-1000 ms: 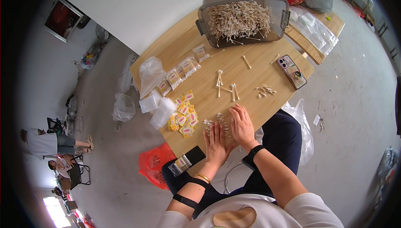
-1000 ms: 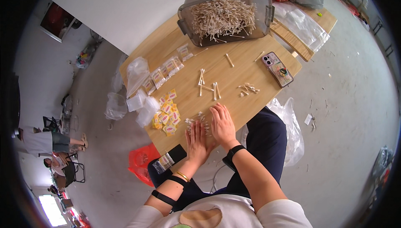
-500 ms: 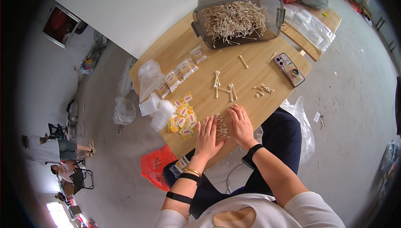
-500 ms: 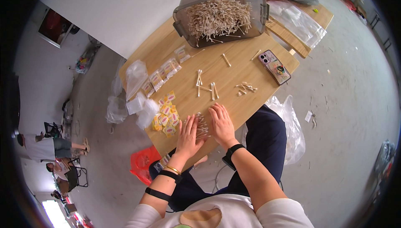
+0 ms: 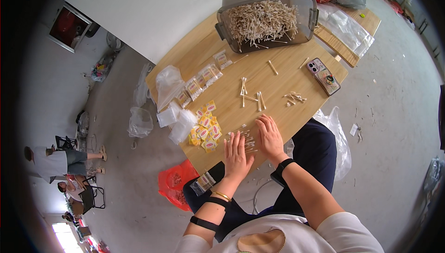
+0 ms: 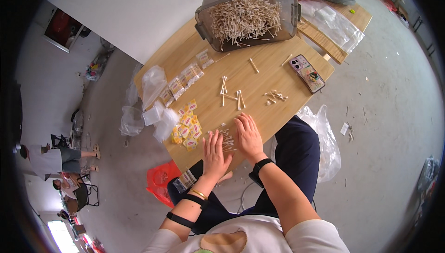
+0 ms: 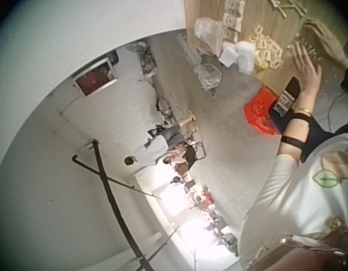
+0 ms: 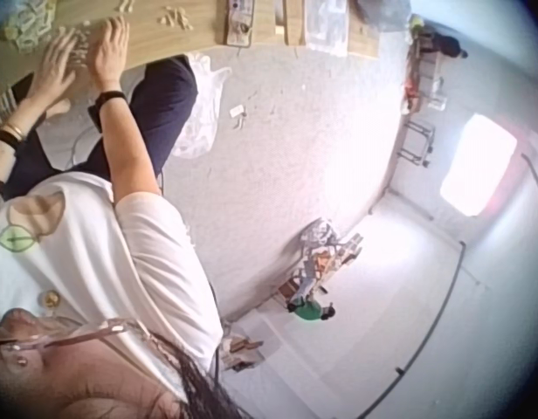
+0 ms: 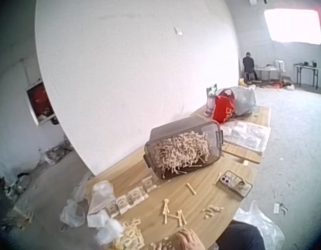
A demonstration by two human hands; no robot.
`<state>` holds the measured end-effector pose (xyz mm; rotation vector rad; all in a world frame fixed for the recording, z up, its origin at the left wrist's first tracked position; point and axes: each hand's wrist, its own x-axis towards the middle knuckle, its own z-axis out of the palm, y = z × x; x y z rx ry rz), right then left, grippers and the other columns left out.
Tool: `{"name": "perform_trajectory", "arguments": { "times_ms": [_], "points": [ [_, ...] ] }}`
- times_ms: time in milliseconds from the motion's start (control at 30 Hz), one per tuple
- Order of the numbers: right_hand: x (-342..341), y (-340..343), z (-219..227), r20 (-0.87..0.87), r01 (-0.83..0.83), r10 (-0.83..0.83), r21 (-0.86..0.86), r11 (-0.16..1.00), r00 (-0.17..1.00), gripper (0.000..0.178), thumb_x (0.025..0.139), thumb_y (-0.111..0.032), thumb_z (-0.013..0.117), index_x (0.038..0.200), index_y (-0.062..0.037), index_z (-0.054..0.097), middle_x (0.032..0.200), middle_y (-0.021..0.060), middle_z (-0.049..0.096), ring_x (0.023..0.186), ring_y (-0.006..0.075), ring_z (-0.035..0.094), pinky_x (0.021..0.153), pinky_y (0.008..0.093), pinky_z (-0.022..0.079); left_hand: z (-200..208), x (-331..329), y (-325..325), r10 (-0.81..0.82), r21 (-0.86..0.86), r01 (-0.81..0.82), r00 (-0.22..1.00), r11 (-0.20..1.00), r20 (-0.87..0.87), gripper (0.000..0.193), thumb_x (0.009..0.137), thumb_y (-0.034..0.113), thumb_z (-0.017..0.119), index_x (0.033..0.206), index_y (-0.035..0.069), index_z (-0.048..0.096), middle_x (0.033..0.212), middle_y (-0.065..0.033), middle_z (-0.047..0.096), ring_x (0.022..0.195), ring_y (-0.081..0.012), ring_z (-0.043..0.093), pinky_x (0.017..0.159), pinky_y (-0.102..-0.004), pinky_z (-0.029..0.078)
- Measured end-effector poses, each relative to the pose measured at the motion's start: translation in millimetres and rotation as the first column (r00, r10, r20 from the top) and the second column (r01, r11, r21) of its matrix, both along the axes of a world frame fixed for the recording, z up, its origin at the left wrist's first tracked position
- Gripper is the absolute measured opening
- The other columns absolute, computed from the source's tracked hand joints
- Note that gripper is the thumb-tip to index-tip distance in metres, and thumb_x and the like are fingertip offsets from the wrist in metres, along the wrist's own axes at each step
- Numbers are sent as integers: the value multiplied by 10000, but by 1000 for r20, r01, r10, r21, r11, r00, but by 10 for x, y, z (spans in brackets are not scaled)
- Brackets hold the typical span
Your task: Packing cotton swabs into small plastic bags.
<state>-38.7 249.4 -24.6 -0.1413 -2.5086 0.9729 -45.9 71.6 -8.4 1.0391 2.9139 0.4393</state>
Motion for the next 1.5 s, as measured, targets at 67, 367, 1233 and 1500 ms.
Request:
{"name": "perform_trajectory", "arguments": {
  "times_ms": [67,367,1233,1500],
  "points": [
    [-6,-11,0,-1,7,-7,-6,1000,1000,335,932,-89,539,1256,-5,560,1303,168,562,1348,345,470,1202,463,322,-44,-78,60,-5,-42,6,1000,999,21,874,935,421,627,1551,-58,234,1651,-228,184,1546,-411,118,1249,-563,117],
    [10,2,17,16,0,0,7,1000,1000,341,932,-82,532,1261,3,557,1318,172,551,1365,343,450,1209,461,309,-244,192,10,0,-83,2,1000,997,18,933,943,518,576,1588,-26,179,1665,-243,132,1553,-409,73,1253,-558,89],
    [-5,-22,15,8,1,-1,25,1000,1000,346,927,-65,541,1268,-9,549,1320,178,544,1363,355,455,1200,465,328,-276,-67,95,3,-76,-2,1000,997,22,991,963,577,510,1582,-73,88,1665,-252,114,1566,-358,63,1262,-528,30],
    [22,-20,14,-1,23,-24,-47,999,1000,385,881,-30,559,1265,-3,551,1316,172,542,1355,354,458,1192,446,341,-177,-325,207,79,-218,-87,996,972,-45,944,992,592,443,1582,-65,106,1667,-244,122,1569,-336,71,1258,-539,12]
  ]
}}
